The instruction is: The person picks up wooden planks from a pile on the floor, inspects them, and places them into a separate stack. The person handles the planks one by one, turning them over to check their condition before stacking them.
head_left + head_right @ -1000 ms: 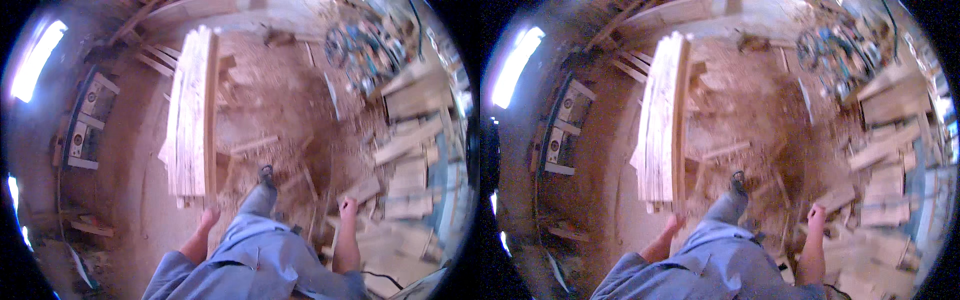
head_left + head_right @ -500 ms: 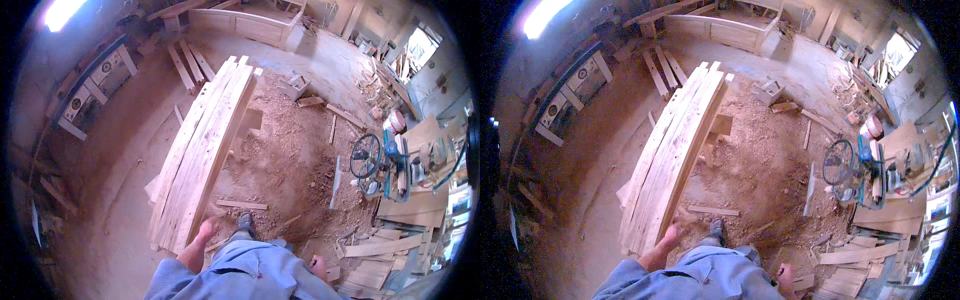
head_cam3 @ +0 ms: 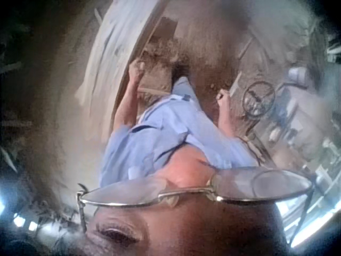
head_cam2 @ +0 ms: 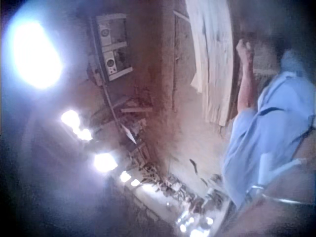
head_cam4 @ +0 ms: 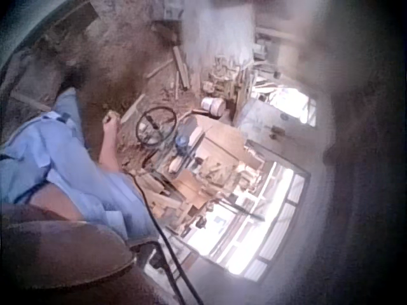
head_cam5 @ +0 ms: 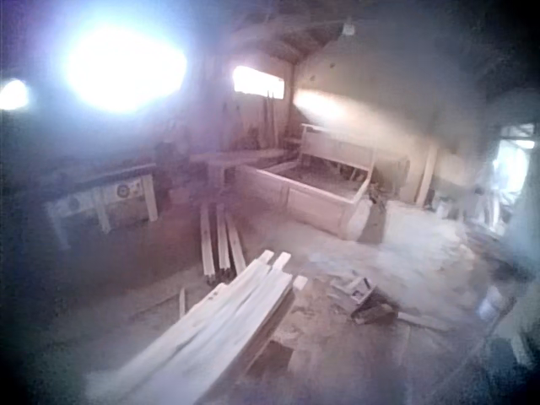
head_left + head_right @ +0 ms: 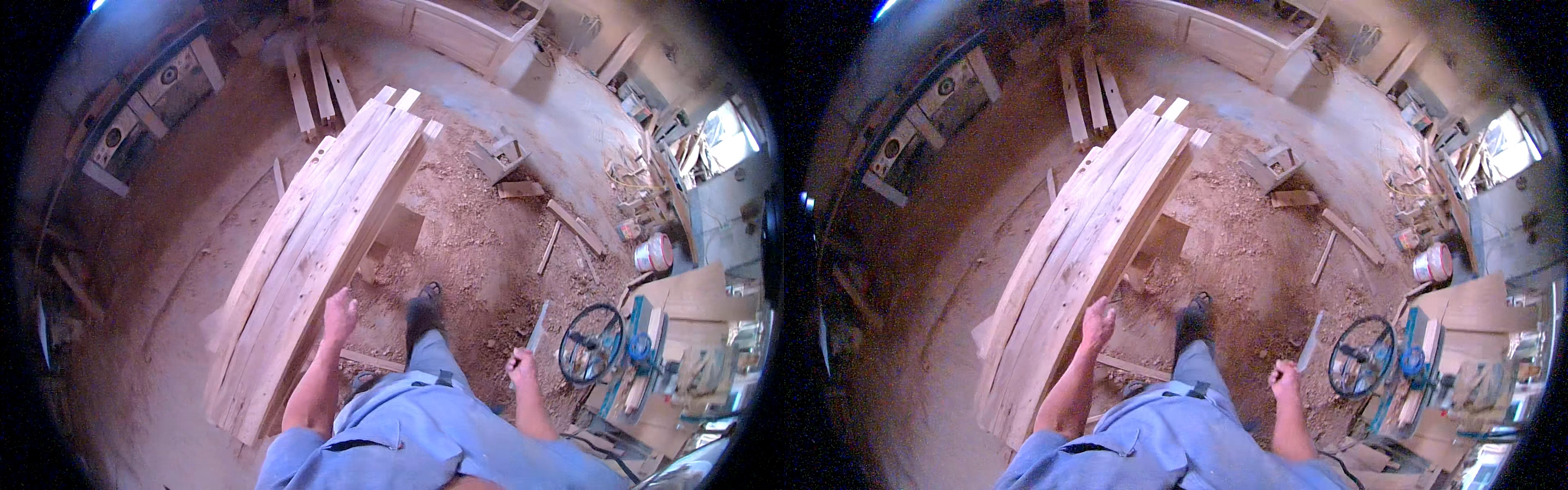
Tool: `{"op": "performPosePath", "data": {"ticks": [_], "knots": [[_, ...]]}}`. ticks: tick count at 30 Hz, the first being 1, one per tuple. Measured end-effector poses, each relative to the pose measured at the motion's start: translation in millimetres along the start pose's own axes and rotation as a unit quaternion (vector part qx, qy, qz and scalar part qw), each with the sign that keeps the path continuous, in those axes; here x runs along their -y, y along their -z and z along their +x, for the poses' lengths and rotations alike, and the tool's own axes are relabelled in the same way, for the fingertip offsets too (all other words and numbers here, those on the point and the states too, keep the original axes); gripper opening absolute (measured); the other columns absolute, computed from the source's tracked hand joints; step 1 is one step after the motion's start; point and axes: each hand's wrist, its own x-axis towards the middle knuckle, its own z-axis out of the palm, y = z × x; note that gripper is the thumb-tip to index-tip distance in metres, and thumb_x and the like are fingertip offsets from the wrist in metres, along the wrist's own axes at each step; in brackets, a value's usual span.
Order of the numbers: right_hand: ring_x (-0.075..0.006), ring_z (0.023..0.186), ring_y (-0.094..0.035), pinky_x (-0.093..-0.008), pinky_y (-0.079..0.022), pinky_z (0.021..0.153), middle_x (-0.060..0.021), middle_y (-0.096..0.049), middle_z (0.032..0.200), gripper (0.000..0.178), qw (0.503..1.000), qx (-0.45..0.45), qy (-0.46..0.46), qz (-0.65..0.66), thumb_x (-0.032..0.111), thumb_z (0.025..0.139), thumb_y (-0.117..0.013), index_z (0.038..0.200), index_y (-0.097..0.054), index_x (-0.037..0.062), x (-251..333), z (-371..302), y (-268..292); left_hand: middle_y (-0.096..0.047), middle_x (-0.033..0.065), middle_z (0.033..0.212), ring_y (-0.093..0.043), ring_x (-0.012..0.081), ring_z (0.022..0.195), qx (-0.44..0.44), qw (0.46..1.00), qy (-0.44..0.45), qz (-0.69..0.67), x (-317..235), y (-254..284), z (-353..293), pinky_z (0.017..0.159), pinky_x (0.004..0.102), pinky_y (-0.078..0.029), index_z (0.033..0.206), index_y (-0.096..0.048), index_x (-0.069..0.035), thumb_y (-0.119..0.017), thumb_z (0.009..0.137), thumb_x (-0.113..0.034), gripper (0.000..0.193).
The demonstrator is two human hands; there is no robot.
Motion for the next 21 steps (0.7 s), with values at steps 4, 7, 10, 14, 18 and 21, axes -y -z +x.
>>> {"op": "performPosePath", "data": {"ticks": [4,7,10,14,18,21], "knots": [[-0.0139,0.049,-0.046,-0.0288,-0.036,0.037,0.0018,-0.046,0.063,0.025,0.983,0.117,0.072,-0.121,0.002,0.079,-0.063,0.071,-0.046,0.0181,108,104,-97,-0.06,0.0251,0.115,-0.054,0.0398,0.111,-0.084,0.994,0.041,0.052,-34,-26,66,0.1,0.046,-0.04,0.125,-0.056,0.003,-0.063,0.084,-0.018,0.046],[-0.0128,0.05,-0.045,-0.0276,-0.034,0.038,0.0002,-0.047,0.067,0.021,0.97,0.154,0.106,-0.155,0.003,0.081,-0.063,0.08,-0.045,0.0143,189,144,-237,-0.059,0.0242,0.116,-0.052,0.0397,0.111,-0.12,0.988,0.076,0.069,-67,-41,125,0.101,0.0464,-0.038,0.124,-0.054,0.004,-0.064,0.084,-0.018,0.047],[-0.0126,0.052,-0.044,-0.0264,-0.035,0.045,0.001,-0.045,0.067,0.021,0.958,0.211,0.103,-0.167,0.001,0.081,-0.063,0.08,-0.046,0.0138,243,155,-369,-0.057,0.0243,0.119,-0.05,0.04,0.114,-0.154,0.981,0.094,0.075,-89,-57,173,0.102,0.0466,-0.036,0.125,-0.052,0.004,-0.064,0.084,-0.019,0.048],[-0.0127,0.055,-0.049,-0.026,-0.037,0.048,-0.0007,-0.05,0.067,0.02,0.926,0.307,0.104,-0.194,0.002,0.08,-0.066,0.083,-0.049,0.0125,284,161,-481,-0.053,0.0253,0.127,-0.045,0.0411,0.122,-0.156,0.978,0.109,0.09,-108,-76,243,0.108,0.0469,-0.031,0.127,-0.051,0.003,-0.064,0.084,-0.02,0.051],[-0.0122,0.054,-0.051,-0.026,-0.037,0.047,-0.0015,-0.053,0.067,0.02,0.912,0.34,0.08,-0.216,0.004,0.078,-0.07,0.084,-0.052,0.0113,301,201,-548,-0.047,0.0272,0.136,-0.038,0.0428,0.131,-0.175,0.967,0.143,0.115,-113,-102,308,0.113,0.0477,-0.025,0.131,-0.048,0.003,-0.064,0.085,-0.023,0.055],[-0.0115,0.052,-0.049,-0.0259,-0.036,0.046,-0.001,-0.053,0.066,0.02,0.9,0.344,0.068,-0.261,0.006,0.078,-0.071,0.083,-0.052,0.0112,311,249,-587,-0.039,0.0287,0.143,-0.03,0.043,0.136,-0.22,0.951,0.184,0.119,-118,-120,362,0.115,0.048,-0.022,0.135,-0.045,0.003,-0.063,0.086,-0.026,0.06]]}}
